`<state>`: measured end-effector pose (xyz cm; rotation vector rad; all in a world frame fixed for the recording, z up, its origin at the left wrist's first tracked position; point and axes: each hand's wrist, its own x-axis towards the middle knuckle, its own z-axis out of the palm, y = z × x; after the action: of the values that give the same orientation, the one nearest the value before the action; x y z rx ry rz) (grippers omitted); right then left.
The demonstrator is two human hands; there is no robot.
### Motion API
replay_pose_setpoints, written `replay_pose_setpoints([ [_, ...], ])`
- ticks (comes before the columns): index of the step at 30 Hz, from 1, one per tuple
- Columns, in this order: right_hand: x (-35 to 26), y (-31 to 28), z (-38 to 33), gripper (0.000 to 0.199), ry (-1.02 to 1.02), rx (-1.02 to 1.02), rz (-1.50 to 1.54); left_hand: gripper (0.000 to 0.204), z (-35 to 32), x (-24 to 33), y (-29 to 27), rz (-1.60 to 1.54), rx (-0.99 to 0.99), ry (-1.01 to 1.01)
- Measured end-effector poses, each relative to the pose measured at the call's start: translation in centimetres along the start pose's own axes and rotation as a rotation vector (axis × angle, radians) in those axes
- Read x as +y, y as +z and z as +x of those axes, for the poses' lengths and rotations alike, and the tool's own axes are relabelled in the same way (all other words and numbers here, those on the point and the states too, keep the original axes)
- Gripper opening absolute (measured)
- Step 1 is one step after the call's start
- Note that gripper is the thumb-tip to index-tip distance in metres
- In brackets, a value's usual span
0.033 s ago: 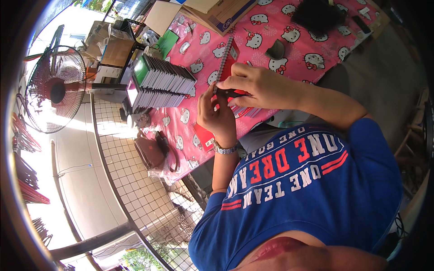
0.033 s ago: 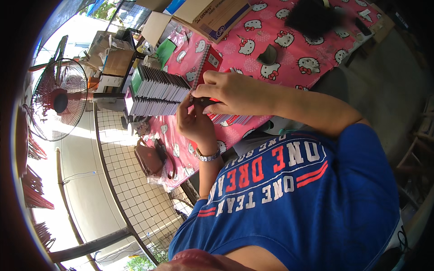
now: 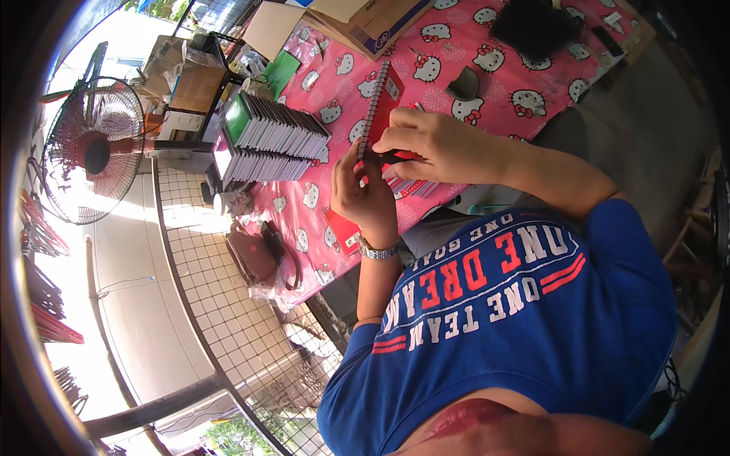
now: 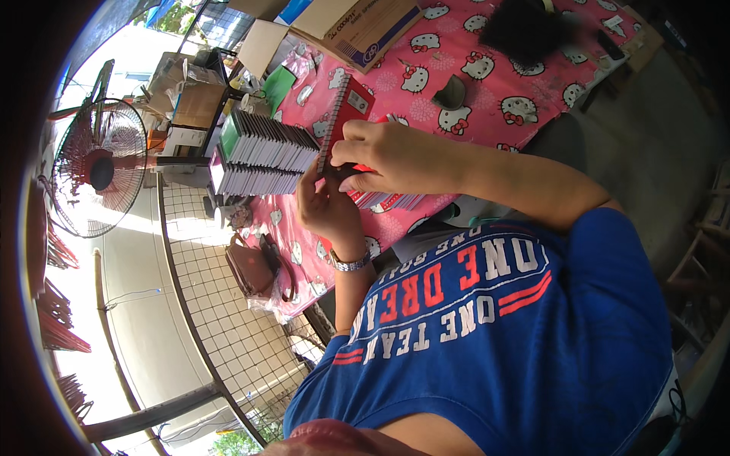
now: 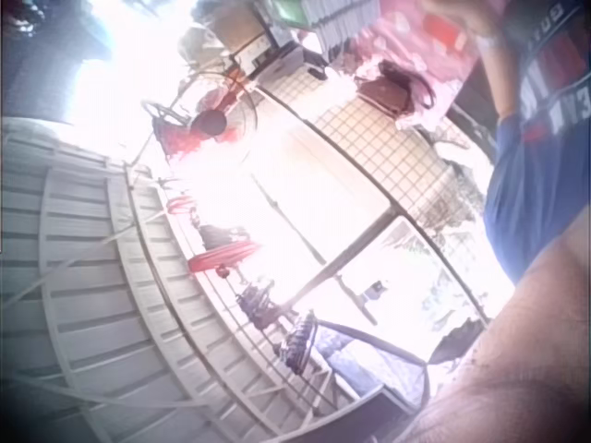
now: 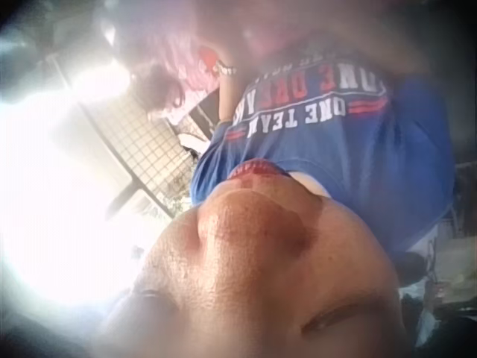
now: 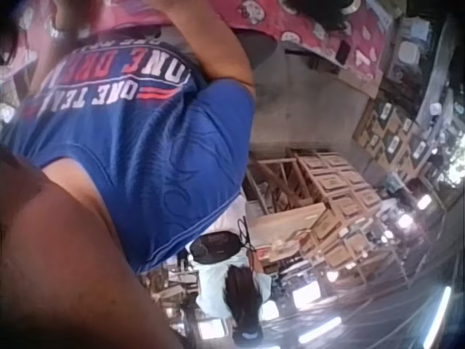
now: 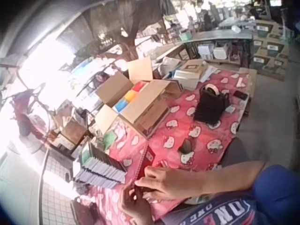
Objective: The person binds notebooks by manually threading a plastic spiral coil through the pre-punched holes of a stack of red notebook covers and pages, using a blue plier tool to trim and secure the ends of the coil.
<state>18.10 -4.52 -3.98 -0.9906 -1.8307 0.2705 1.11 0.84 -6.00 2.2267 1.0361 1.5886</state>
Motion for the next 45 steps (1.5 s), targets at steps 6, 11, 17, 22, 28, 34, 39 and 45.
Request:
replay_pose_setpoints([
  [6, 0.1, -1.0, 1.4, 0.024, 0.708, -0.323, 1.265, 0.03, 0.9, -0.3, -1.5, 0.121, 0.046, 0.192],
  [11, 0.5, -0.3, 0.3, 0.03, 0.441, -0.081, 0.826, 0.024, 2.6, -2.8, -5.7, 0.195, 0.092, 0.165],
  [17, 10.9, -2.5, -7.2, 0.024, 0.688, 0.091, 0.062, 0.02, 3.7, -8.2, -16.4, 0.494, -0.228, 0.084],
  [22, 14.8, 2.5, -15.1, 0.026, 0.781, -0.266, -0.169, 0.016, 0.1, -15.9, -16.2, 0.509, -0.419, -0.446],
  [28, 18.1, 0.5, -14.8, 0.023, 0.589, -0.131, -0.384, 0.021, -4.1, -14.1, -16.5, -0.1, 0.092, -1.005],
  [34, 27.2, -7.5, -14.2, 0.025, 0.845, 0.118, -0.682, 0.026, -14.7, -15.3, -15.5, -0.413, 0.498, -1.144],
  [39, 29.5, -8.3, -15.1, 0.025, 0.639, 0.004, -1.263, 0.023, -19.1, -17.1, -14.7, 0.174, 0.307, -0.899],
  [45, 29.3, -8.5, -15.3, 0.024, 0.737, -0.079, -1.176, 0.026, -19.0, -16.4, -13.6, 0.522, 0.158, -0.837],
])
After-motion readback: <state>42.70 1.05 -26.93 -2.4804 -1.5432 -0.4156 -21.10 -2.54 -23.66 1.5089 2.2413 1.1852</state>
